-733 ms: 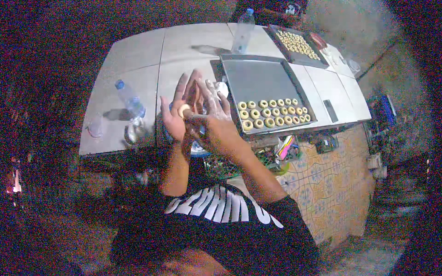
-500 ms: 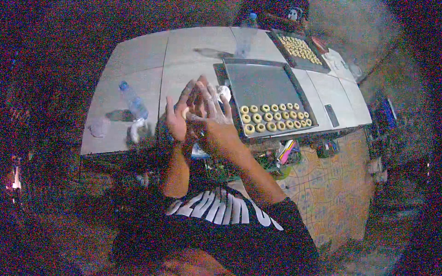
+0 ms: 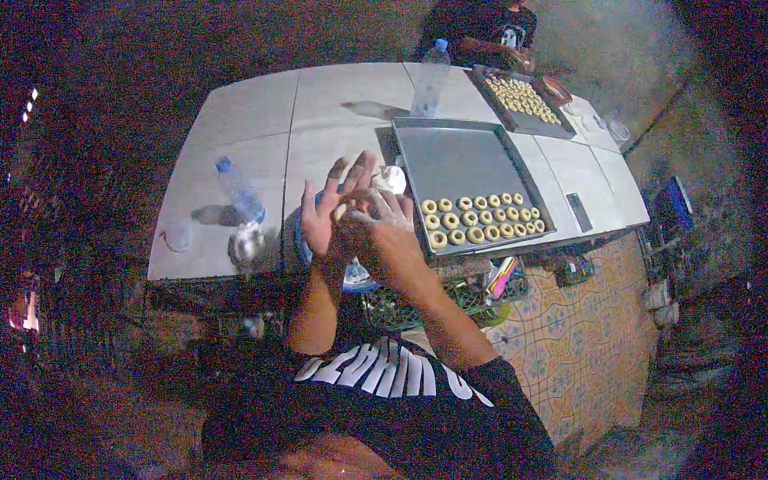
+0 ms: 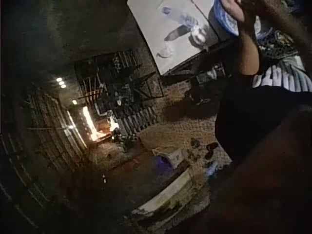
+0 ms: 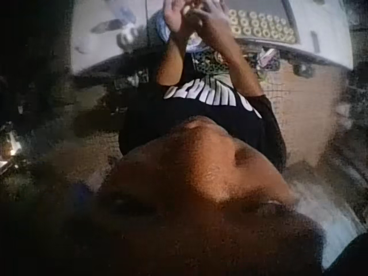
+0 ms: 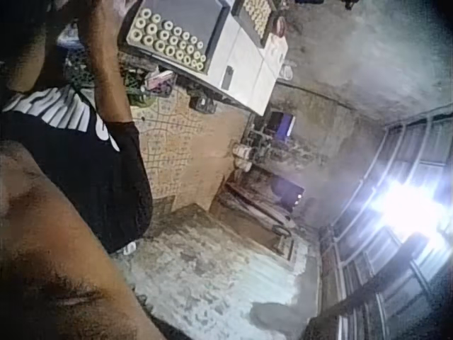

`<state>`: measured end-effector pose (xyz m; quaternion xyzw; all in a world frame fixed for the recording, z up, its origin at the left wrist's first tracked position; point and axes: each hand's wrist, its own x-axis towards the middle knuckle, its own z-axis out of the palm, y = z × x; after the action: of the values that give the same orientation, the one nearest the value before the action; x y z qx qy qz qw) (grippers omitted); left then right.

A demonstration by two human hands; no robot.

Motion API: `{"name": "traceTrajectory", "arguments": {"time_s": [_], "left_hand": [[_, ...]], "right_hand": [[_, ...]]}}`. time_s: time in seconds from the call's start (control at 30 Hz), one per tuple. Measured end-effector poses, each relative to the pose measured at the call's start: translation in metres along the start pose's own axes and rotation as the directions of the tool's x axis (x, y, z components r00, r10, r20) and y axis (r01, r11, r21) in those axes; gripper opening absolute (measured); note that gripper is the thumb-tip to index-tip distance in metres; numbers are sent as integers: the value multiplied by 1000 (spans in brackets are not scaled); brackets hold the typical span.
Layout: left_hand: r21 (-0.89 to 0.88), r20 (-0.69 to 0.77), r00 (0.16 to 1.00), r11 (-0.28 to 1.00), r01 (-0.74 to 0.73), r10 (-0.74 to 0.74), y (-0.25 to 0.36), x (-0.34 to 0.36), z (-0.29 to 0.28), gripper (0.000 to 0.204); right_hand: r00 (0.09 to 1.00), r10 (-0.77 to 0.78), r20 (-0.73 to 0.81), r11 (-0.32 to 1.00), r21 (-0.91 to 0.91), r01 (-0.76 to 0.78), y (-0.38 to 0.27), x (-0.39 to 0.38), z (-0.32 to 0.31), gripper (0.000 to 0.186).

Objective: The person shapes dough into rings by hand, rubs flour onto their hands from a bowl, and places the shaped dough rings onto a baking tray.

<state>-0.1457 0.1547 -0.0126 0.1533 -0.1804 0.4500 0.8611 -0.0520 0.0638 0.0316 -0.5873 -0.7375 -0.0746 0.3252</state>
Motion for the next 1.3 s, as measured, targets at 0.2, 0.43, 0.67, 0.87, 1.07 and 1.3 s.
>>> {"name": "traceTrajectory", "arguments": {"time_s": [0.2,0.43,0.67,0.87,1.07,1.3], "left_hand": [[304,-82,995,952,-30,58,-3,2,-4,64],[268,-41,994,960,-83,98,-2,-3,25,45],[157,-55,985,973,169,-162,3,0,-17,65],[77,292,929,974,214,-228,-6,3,-5,58],[789,-194,980,589,175,-32,-20,-1,14,39],[773,-69,982,612,165,-178,-20,3,-17,26]], "right_hand": [[1000,30,-5,992,119,-29,11,-4,9,30],[985,160,64,978,128,-167,15,-12,16,42],[989,150,7,969,197,-148,4,-13,4,31],[964,259,55,945,193,-264,10,-16,-7,43],[936,327,-126,885,387,-257,38,-23,-2,33],[932,361,-38,780,560,-280,60,-31,-8,41]]}}
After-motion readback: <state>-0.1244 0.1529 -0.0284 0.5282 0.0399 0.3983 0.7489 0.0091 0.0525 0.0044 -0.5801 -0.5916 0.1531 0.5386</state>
